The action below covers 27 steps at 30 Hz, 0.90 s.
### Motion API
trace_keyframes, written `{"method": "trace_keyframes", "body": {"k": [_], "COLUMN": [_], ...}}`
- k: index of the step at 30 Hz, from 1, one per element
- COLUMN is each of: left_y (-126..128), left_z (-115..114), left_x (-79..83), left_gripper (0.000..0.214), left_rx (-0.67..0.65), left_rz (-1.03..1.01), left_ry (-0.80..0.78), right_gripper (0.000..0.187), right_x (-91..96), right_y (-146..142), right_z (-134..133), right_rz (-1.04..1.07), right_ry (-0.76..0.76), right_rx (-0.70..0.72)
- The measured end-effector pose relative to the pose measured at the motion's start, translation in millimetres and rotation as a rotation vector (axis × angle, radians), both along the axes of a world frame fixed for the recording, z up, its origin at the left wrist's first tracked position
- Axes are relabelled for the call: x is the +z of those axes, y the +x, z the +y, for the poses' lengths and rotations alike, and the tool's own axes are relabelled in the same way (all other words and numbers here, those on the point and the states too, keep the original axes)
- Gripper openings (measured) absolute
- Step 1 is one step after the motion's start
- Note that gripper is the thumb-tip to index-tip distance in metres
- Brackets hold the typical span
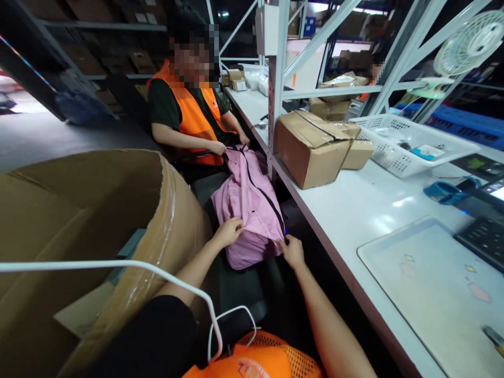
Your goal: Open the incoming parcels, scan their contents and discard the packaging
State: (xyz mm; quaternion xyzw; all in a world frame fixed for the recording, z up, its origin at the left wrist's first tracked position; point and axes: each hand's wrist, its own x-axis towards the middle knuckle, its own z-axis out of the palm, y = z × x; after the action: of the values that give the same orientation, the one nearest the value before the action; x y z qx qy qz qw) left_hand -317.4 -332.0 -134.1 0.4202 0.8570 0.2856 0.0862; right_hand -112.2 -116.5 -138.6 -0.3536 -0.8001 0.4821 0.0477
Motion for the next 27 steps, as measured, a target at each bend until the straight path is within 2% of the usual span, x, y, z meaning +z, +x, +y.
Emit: {"method": "trace_keyframes", "body": {"k": [2,5,10,14,17,24,27], "left_y": [-6.6,-11.0,4.3,28.0,34.4,15.9,7.7], "left_z": [-5.2,-7.7,1.8,6.3,3.6,3.5,8.4], "left_x": [4.1,12.3,16.0,6.8,5.2,22.8,26.9], "left_gripper": [0.004,0.017,0.018,0.012,0.011,0.015,0.016], "left_rx": [0.081,0.147,0.13,0.07,0.1,0.194,0.213], "left_rz": [0.006,0.01,0.01,-0.01,0.004,0.049,0.059], "left_ry": [-0.02,-0.013,0.039,0.071,0.101,0.171,0.193], "right_gripper": [0.03,0.026,0.029,0.029,0.029,0.024,0.021], "right_x": [5.8,13.4,15.1,7.3,2.3,2.5,-5.2], "right_y": [6.5,14.5,23.6,31.7,36.8,26.0,24.0], "right_z": [-17.2,-33.4,-32.0,-29.4,-30.8,-26.9,-23.1], "right_rz": [-0.053,-0.129,-0.194,-0.193,-0.161,0.008,0.105], "right_ry": [0.121,0.246,0.346,0.378,0.39,0.378,0.338], "right_rx": [0.047,0.113,0.136,0.122,0.104,0.076,0.07]}}
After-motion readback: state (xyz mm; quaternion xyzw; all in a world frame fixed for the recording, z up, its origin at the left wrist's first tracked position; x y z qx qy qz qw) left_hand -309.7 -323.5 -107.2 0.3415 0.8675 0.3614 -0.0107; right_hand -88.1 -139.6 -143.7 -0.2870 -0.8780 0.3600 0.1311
